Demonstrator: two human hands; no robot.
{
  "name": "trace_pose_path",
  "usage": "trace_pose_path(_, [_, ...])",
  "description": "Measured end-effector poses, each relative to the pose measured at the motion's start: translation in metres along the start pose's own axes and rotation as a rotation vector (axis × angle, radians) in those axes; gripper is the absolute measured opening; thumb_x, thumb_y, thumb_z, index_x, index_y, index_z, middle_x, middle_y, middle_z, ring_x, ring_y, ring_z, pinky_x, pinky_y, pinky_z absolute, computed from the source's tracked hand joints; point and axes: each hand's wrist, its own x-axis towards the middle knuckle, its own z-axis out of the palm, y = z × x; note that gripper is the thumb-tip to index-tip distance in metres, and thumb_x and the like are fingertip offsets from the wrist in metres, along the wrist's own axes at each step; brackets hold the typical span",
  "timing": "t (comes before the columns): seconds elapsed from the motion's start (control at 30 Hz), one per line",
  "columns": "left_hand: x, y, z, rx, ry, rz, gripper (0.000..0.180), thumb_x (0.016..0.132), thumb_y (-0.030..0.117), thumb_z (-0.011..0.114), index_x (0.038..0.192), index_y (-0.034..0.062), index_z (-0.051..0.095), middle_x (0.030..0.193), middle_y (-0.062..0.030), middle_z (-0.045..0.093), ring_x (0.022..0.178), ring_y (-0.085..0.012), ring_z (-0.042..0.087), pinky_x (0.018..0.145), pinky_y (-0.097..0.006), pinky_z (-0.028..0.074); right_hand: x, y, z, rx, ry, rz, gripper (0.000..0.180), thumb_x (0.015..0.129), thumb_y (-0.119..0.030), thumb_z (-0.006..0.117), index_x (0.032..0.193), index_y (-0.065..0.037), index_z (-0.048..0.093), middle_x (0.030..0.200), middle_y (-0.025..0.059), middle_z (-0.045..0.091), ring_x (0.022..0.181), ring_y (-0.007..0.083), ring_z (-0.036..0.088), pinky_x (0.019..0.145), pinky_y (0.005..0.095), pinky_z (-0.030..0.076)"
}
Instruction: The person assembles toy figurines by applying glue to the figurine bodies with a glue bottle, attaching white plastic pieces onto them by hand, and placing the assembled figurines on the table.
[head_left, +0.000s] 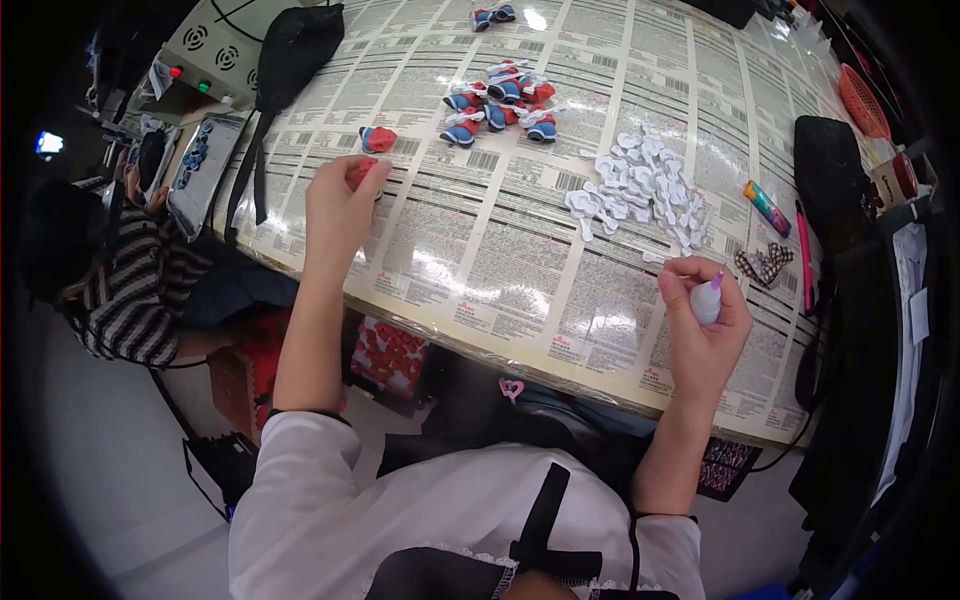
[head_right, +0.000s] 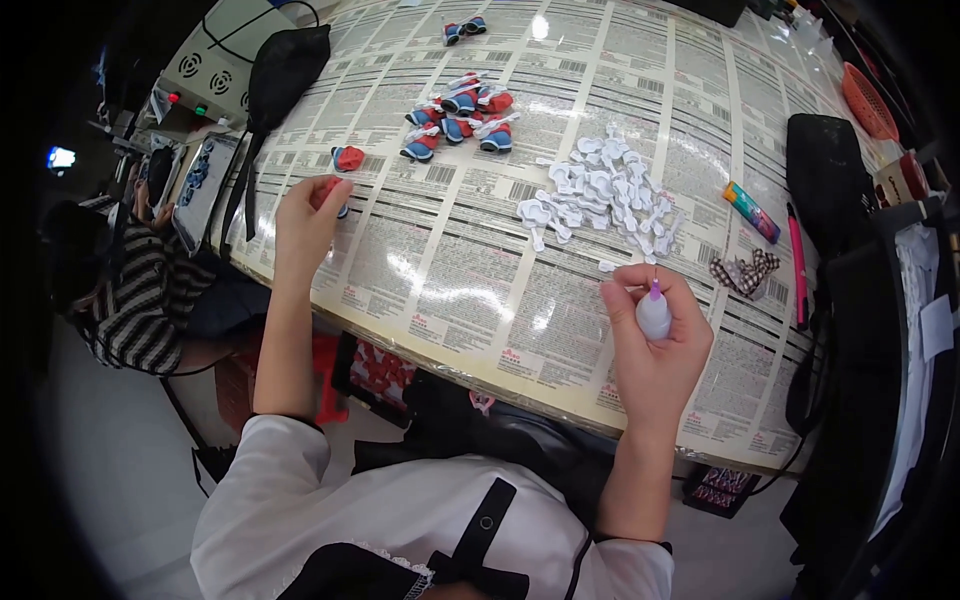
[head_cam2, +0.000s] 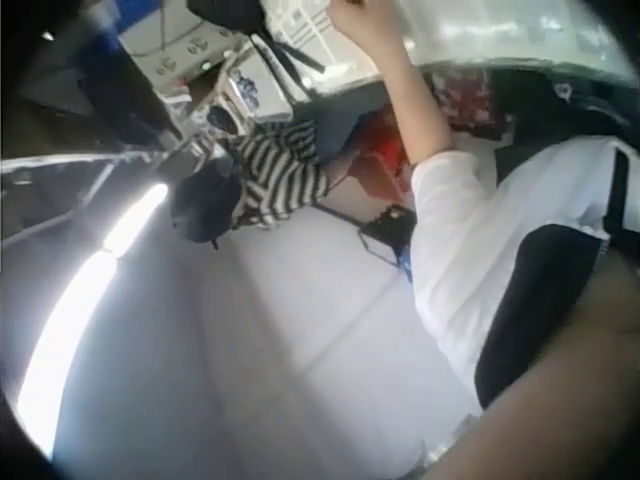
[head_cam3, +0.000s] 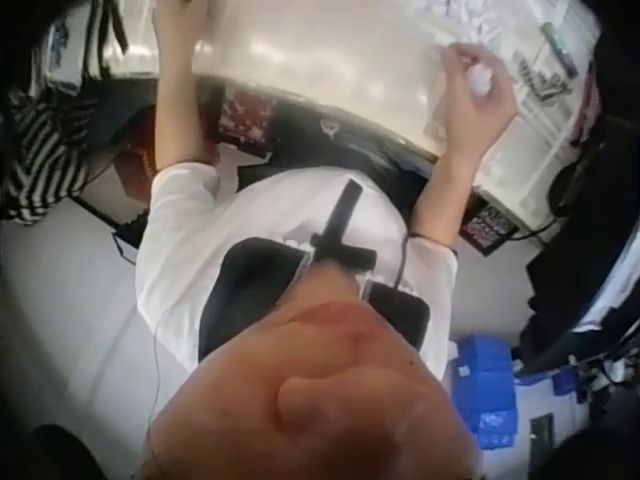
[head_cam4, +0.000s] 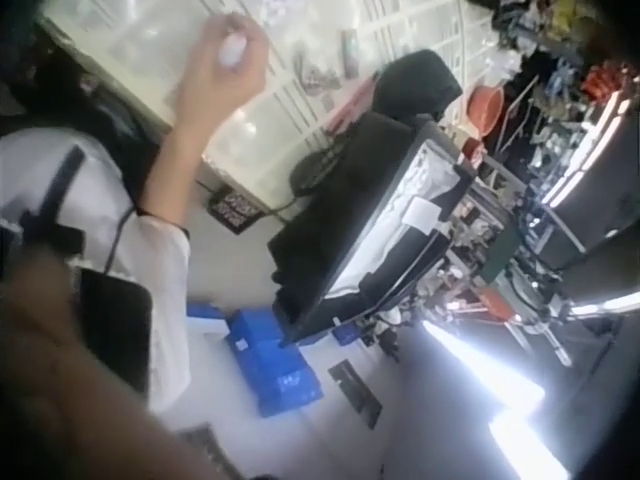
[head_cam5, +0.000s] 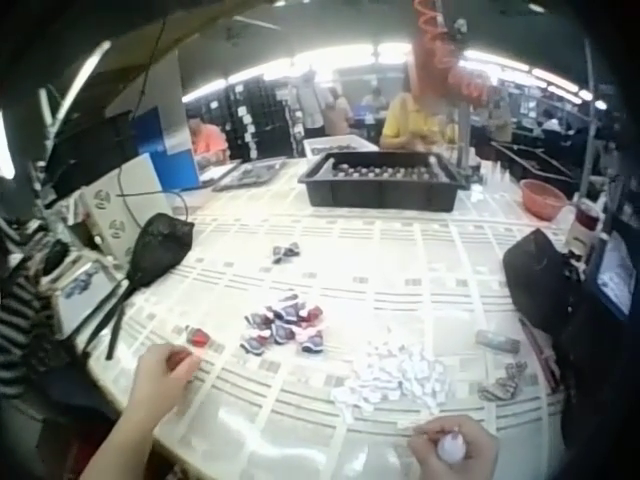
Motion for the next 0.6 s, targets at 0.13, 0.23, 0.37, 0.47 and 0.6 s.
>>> trace_pose_path(0.13, [-0.013,0.037,0.025,-0.647,0.039,0.264,0.031,0.087,0.022,0.058,0.108,0.0000,0.054,0.093,-0.0081,0.058,0.082,-0.0179,0.061,0.066,-0.025,0.047,0.003,0.004,0.004,0.158,0.012,-0.072,0.022,0.077,0.003,0.064,0.098,0.000,0.058,0.090,0.0054,0.059,0.077,0.0101,0.056,0.068,0.0200,0.045])
trace_pose_path(0.23, [-0.032,0.105,0.036,-1.194,-0.520,0.067,0.024,0.093,0.023,0.048,0.103,0.0020,0.052,0.103,-0.0102,0.056,0.088,-0.0180,0.060,0.076,-0.026,0.050,0.005,0.005,0.001,0.377,0.047,-0.196,0.025,0.077,0.004,0.062,0.102,0.001,0.056,0.094,0.0071,0.058,0.078,0.0116,0.056,0.067,0.0201,0.045])
trace_pose_path(0.37, [-0.039,0.128,0.074,-1.108,-0.910,-0.089,0.030,0.093,0.021,0.047,0.116,0.0025,0.048,0.108,-0.0111,0.054,0.095,-0.0204,0.058,0.081,-0.027,0.048,0.002,-0.012,-0.004,0.412,0.089,-0.136,0.024,0.078,0.005,0.059,0.102,0.002,0.053,0.099,0.0100,0.056,0.076,0.0143,0.058,0.066,0.0217,0.046])
trace_pose_path(0.47, [-0.050,0.123,0.096,-1.189,-0.976,-0.082,0.034,0.091,0.016,0.050,0.123,0.0030,0.044,0.109,-0.0111,0.054,0.095,-0.0196,0.058,0.079,-0.027,0.049,0.001,-0.013,-0.017,0.279,0.057,-0.074,0.023,0.079,0.002,0.061,0.101,0.002,0.053,0.100,0.0125,0.057,0.076,0.0157,0.059,0.066,0.0237,0.047])
trace_pose_path(0.6, [-0.057,0.118,0.105,-1.155,-0.929,0.093,0.040,0.089,0.008,0.052,0.126,0.0023,0.040,0.111,-0.0109,0.053,0.095,-0.0177,0.058,0.079,-0.026,0.048,-0.001,-0.012,-0.012,0.210,0.090,-0.027,0.026,0.077,0.000,0.065,0.100,0.002,0.054,0.101,0.0142,0.059,0.081,0.0188,0.061,0.069,0.0255,0.049])
